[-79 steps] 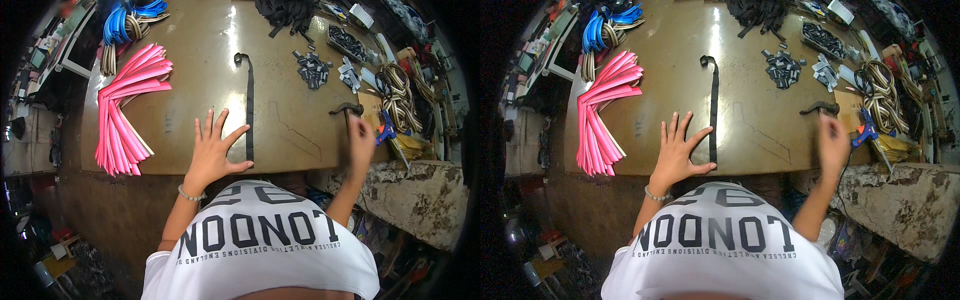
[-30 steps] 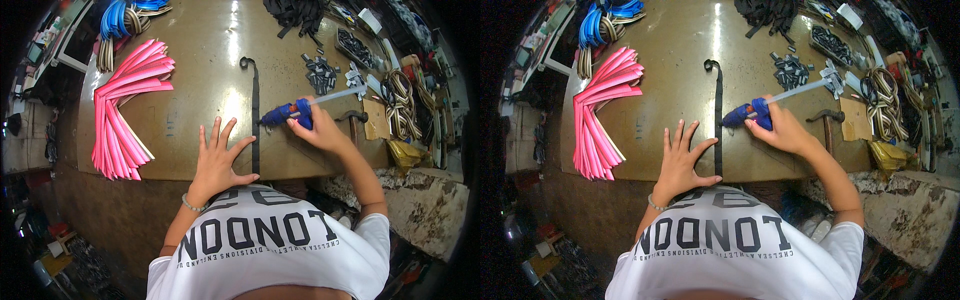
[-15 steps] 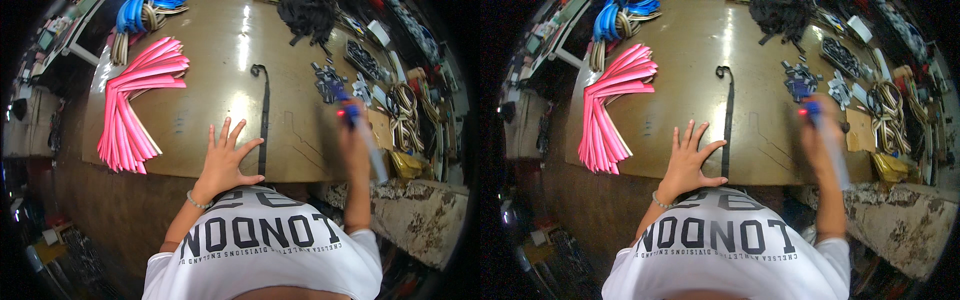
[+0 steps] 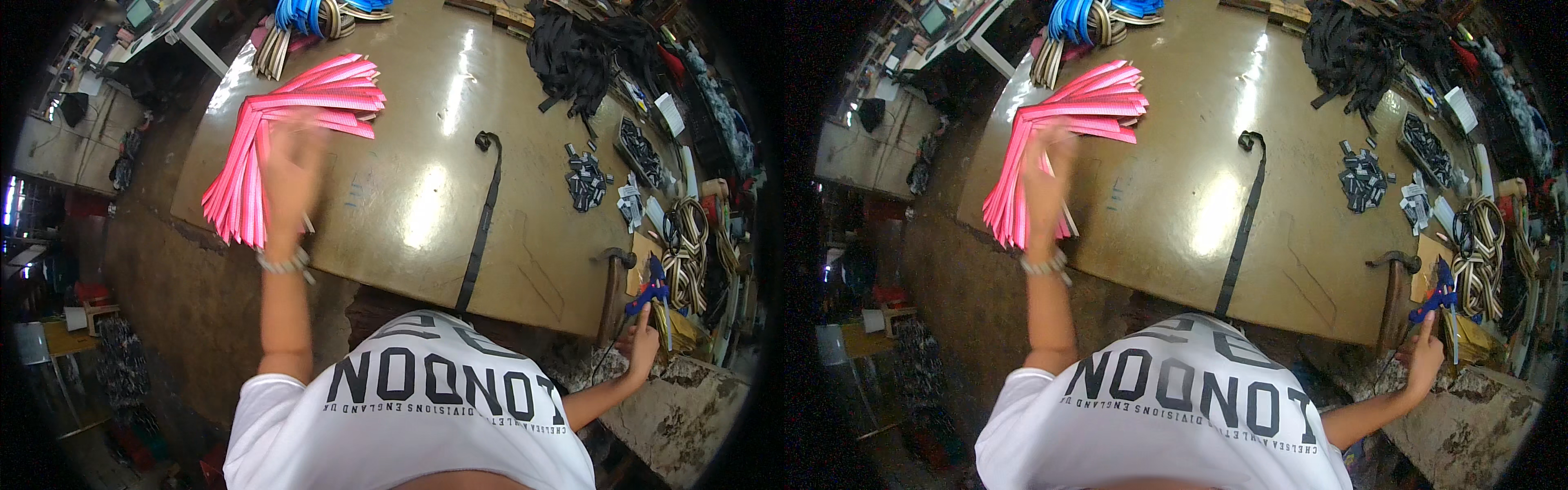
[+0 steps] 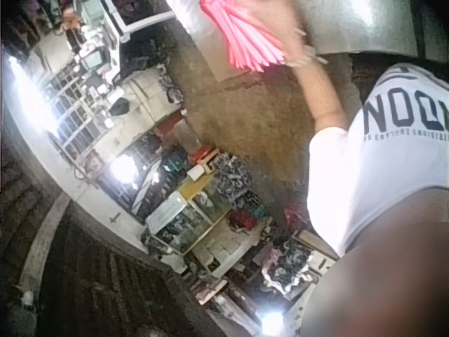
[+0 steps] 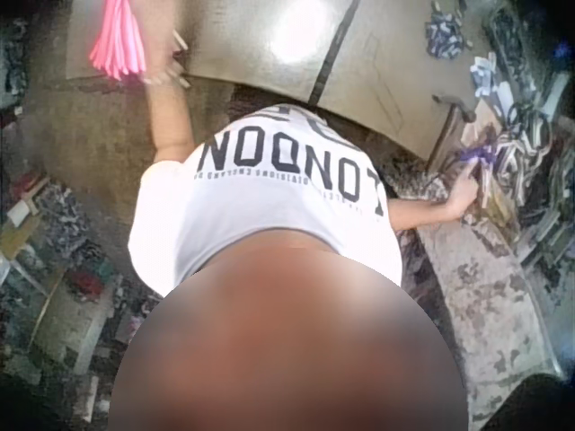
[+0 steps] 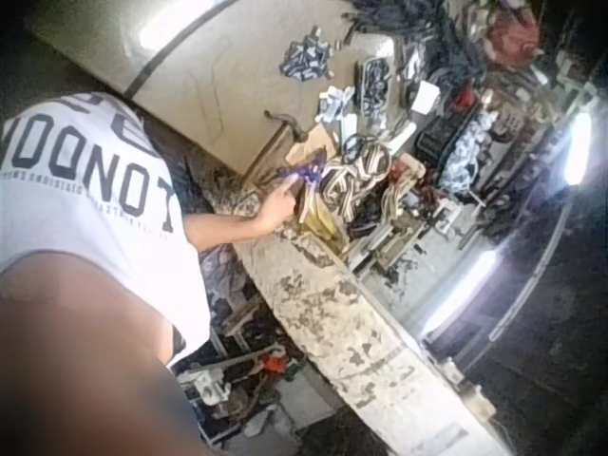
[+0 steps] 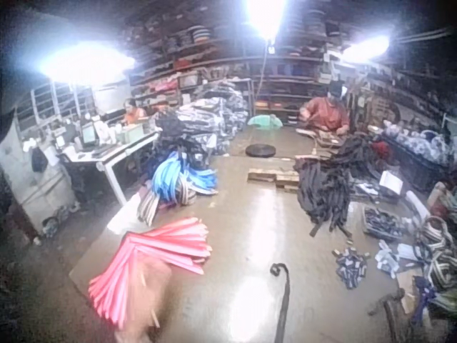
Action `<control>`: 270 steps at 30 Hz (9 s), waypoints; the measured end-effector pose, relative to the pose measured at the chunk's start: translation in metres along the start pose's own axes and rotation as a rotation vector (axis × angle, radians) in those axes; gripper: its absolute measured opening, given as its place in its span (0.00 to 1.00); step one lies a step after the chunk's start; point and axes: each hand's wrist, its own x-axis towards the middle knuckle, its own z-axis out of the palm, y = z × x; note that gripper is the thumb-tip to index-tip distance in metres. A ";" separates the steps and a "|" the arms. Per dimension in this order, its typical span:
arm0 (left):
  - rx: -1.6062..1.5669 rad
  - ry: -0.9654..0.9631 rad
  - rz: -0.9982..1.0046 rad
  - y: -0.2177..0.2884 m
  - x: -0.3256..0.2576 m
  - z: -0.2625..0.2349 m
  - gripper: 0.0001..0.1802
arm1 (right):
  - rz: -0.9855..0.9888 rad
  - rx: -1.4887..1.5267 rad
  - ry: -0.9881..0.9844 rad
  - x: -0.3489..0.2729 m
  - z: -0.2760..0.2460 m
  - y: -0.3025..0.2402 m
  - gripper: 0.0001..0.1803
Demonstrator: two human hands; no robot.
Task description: The person repeatedly applies hot glue to a black strap, places a pink strap across it, and secures the junction with a small metal buckle. This cycle is performed multiple times on the same work surface.
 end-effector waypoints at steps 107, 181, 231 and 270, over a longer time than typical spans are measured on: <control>0.270 -0.835 0.447 0.079 -0.112 0.068 0.43 | -0.712 0.604 -1.156 -0.059 0.242 -0.242 0.14; -0.022 -0.461 0.294 0.076 -0.109 0.116 0.11 | -1.084 0.148 -0.457 -0.080 0.104 -0.148 0.26; -0.017 -0.460 0.284 0.077 -0.110 0.115 0.10 | -0.834 0.137 0.033 0.028 0.165 -0.136 0.11; 0.001 -0.488 0.310 0.078 -0.111 0.114 0.11 | -1.134 -0.351 0.319 -0.050 0.124 -0.147 0.13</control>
